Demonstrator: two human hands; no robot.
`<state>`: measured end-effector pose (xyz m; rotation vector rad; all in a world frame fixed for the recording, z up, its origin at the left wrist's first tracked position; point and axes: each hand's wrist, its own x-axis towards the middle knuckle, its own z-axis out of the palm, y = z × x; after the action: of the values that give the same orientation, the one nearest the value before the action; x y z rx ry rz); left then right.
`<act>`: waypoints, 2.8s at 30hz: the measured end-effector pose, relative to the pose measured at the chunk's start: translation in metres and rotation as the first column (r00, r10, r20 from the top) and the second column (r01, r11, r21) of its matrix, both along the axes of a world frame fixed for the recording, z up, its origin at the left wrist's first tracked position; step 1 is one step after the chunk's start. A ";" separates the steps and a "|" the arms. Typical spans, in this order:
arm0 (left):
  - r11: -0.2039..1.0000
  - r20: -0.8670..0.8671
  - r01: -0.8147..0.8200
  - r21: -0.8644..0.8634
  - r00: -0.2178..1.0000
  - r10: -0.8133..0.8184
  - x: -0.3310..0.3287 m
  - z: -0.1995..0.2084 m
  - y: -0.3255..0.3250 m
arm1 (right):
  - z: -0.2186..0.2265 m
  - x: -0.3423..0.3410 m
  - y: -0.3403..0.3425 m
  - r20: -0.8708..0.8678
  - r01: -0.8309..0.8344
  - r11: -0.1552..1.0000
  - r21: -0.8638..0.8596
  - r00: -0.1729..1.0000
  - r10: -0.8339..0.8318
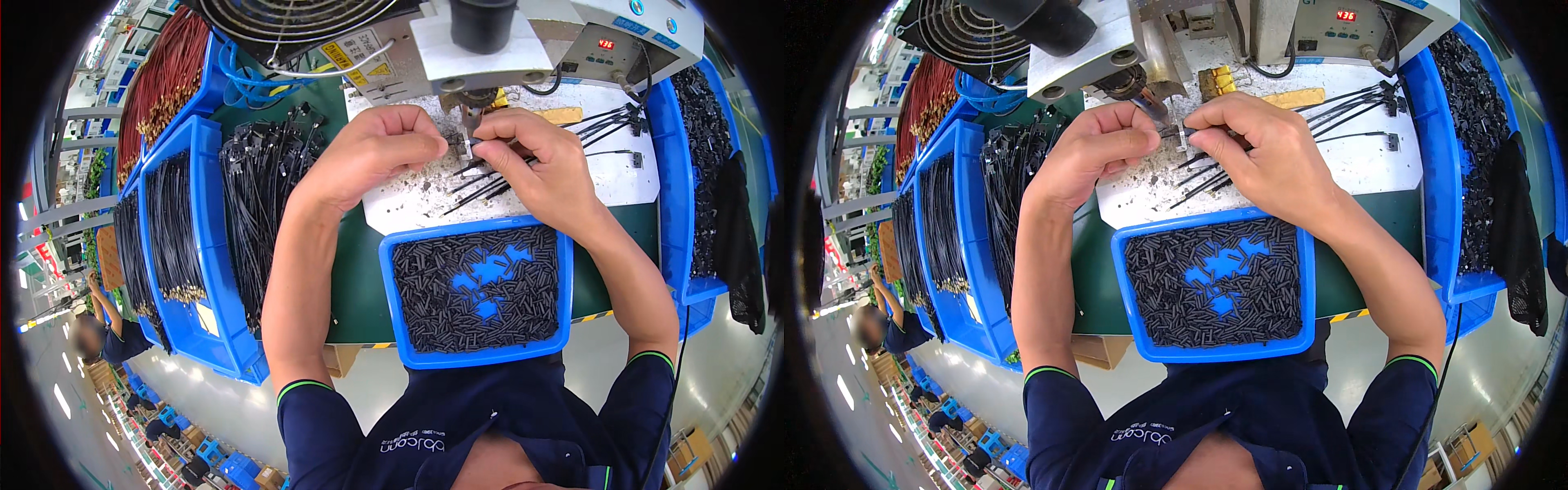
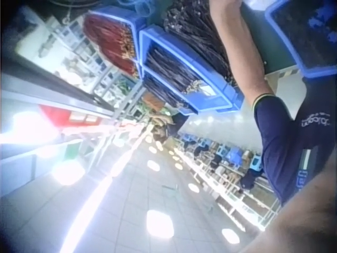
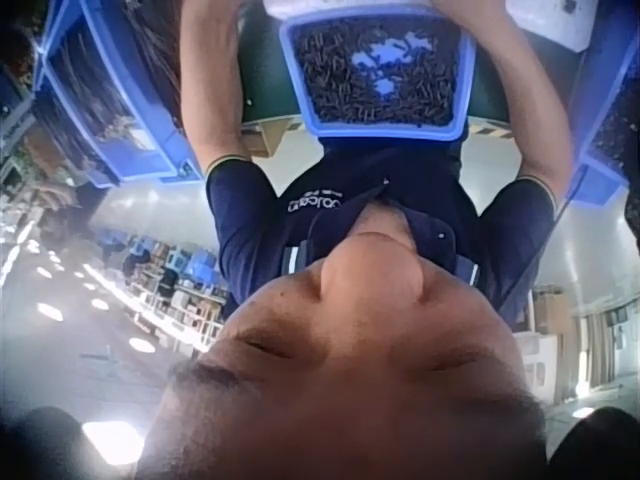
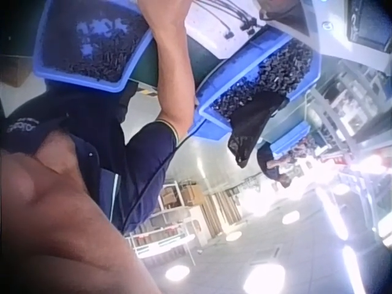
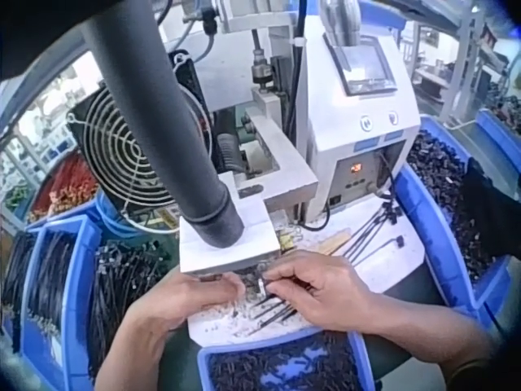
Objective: The person assembles electronic components by sorting wires and pins from bins and pressing them into electronic connectors using a manual press.
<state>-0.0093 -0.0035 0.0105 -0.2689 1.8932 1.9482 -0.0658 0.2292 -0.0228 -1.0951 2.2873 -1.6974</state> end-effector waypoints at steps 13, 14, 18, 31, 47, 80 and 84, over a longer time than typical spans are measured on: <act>0.996 0.022 -0.075 -0.048 0.997 0.077 0.000 0.003 0.007 | 0.000 0.000 0.000 -0.043 -0.001 1.000 -0.024 0.999 0.000; 0.996 0.022 -0.082 -0.043 0.996 0.083 0.000 0.003 0.007 | 0.001 0.000 0.001 -0.046 -0.011 1.000 0.006 0.999 0.011; 0.995 0.020 -0.090 -0.051 0.996 0.091 0.000 0.005 0.009 | 0.001 0.000 0.002 -0.059 -0.019 0.999 0.029 0.998 0.020; 0.996 0.021 -0.074 -0.057 0.997 0.075 -0.002 0.004 0.008 | 0.000 0.002 -0.001 -0.053 0.014 1.000 -0.027 0.998 -0.015; 0.998 -0.021 -0.037 -0.059 0.999 0.036 -0.002 0.004 0.009 | 0.006 0.002 0.001 -0.060 0.017 0.999 0.037 0.998 -0.014; 0.988 0.028 -0.101 -0.113 0.994 0.104 0.006 0.005 0.012 | 0.003 0.002 0.008 -0.072 0.001 0.999 -0.042 0.997 -0.004; 0.990 0.009 -0.073 -0.120 0.997 0.075 0.018 0.018 0.022 | 0.002 0.003 0.017 -0.294 -0.051 0.997 -0.066 0.955 0.029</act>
<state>0.0083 0.0187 0.0287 -0.3915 2.0211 1.8776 -0.0626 0.2465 -0.0210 -1.4890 2.3627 -1.7163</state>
